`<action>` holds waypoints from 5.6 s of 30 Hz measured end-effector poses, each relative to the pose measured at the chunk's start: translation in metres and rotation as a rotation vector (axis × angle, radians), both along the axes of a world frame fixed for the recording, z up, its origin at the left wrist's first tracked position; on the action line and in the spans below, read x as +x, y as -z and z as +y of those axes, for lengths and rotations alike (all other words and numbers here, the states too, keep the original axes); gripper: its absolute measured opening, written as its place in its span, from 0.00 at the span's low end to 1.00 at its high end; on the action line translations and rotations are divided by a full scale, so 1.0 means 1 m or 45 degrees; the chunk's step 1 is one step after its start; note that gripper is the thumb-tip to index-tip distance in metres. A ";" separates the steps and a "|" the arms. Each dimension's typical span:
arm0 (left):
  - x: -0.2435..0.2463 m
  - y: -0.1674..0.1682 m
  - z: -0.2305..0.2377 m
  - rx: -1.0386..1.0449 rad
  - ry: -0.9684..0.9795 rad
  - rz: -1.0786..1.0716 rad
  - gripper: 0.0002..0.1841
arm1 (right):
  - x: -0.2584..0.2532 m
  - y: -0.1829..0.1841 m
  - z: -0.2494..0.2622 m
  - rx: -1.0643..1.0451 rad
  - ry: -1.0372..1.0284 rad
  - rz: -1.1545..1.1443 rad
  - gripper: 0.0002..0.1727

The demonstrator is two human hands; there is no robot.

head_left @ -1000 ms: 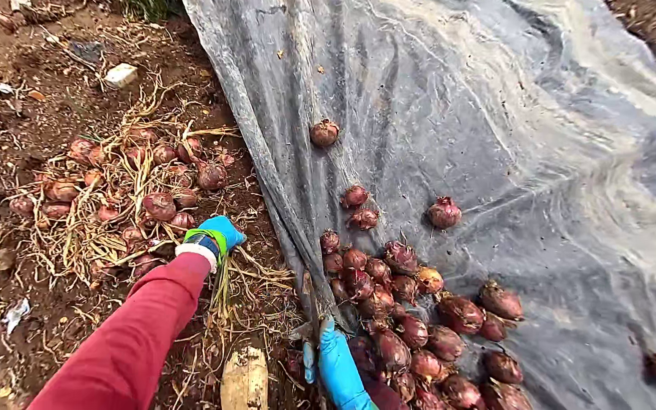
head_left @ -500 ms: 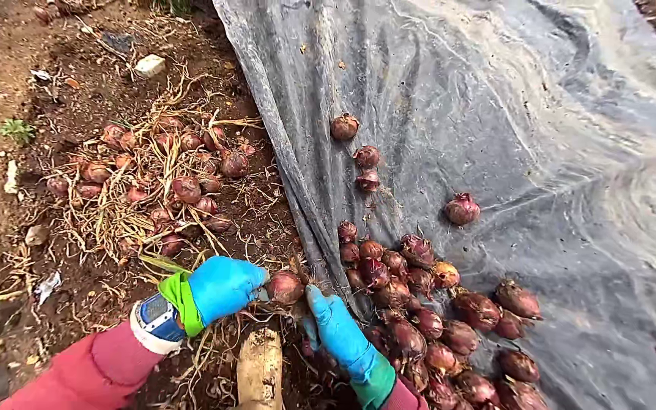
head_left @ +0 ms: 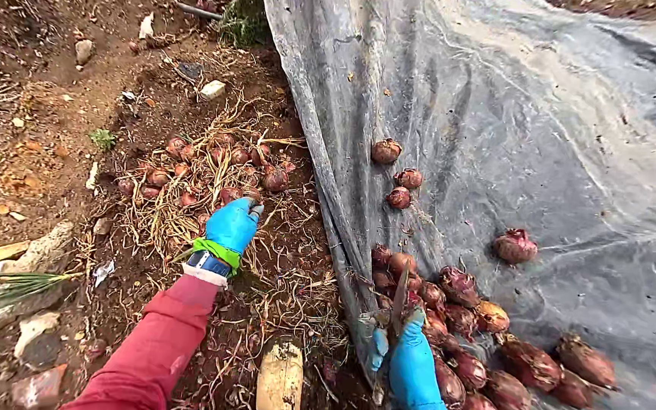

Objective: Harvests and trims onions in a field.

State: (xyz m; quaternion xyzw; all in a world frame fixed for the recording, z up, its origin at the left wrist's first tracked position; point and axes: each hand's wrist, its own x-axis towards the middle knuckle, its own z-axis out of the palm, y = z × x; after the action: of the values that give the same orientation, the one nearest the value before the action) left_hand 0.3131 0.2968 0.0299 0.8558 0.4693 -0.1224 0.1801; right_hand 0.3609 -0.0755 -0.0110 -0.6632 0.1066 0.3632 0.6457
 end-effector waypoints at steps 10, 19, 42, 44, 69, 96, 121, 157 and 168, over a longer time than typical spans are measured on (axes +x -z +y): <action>-0.015 0.045 0.073 -0.130 0.035 0.184 0.33 | -0.043 0.050 0.033 0.056 -0.312 0.345 0.51; -0.038 -0.040 -0.081 -0.847 1.024 0.413 0.37 | -0.052 0.000 0.053 0.106 -0.563 0.022 0.47; 0.006 0.099 0.033 -0.106 0.621 0.423 0.29 | -0.042 0.046 -0.008 0.028 -0.325 0.095 0.53; 0.003 0.072 0.022 -0.243 0.619 0.224 0.35 | -0.042 0.053 0.005 0.074 -0.289 0.247 0.53; -0.051 0.052 0.031 0.021 -0.074 0.375 0.26 | -0.010 0.019 -0.018 0.034 -0.100 0.083 0.49; -0.017 -0.027 -0.096 -0.467 0.424 0.186 0.16 | -0.024 -0.001 0.018 0.129 -0.310 -0.050 0.51; -0.044 -0.029 -0.087 -0.780 0.692 0.085 0.28 | -0.027 0.007 0.069 0.322 -0.617 0.000 0.51; -0.182 0.119 0.069 -0.257 0.261 0.390 0.41 | -0.112 -0.012 0.017 0.218 -0.322 0.163 0.44; -0.149 -0.009 -0.063 -0.768 0.350 -0.092 0.44 | -0.091 0.027 0.071 0.448 -0.770 0.223 0.47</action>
State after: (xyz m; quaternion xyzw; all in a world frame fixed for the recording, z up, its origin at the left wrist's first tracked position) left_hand 0.1645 0.2340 0.0389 0.8229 0.2854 -0.2487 0.4237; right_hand 0.2698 -0.0044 -0.0377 -0.5097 -0.1035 0.6062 0.6017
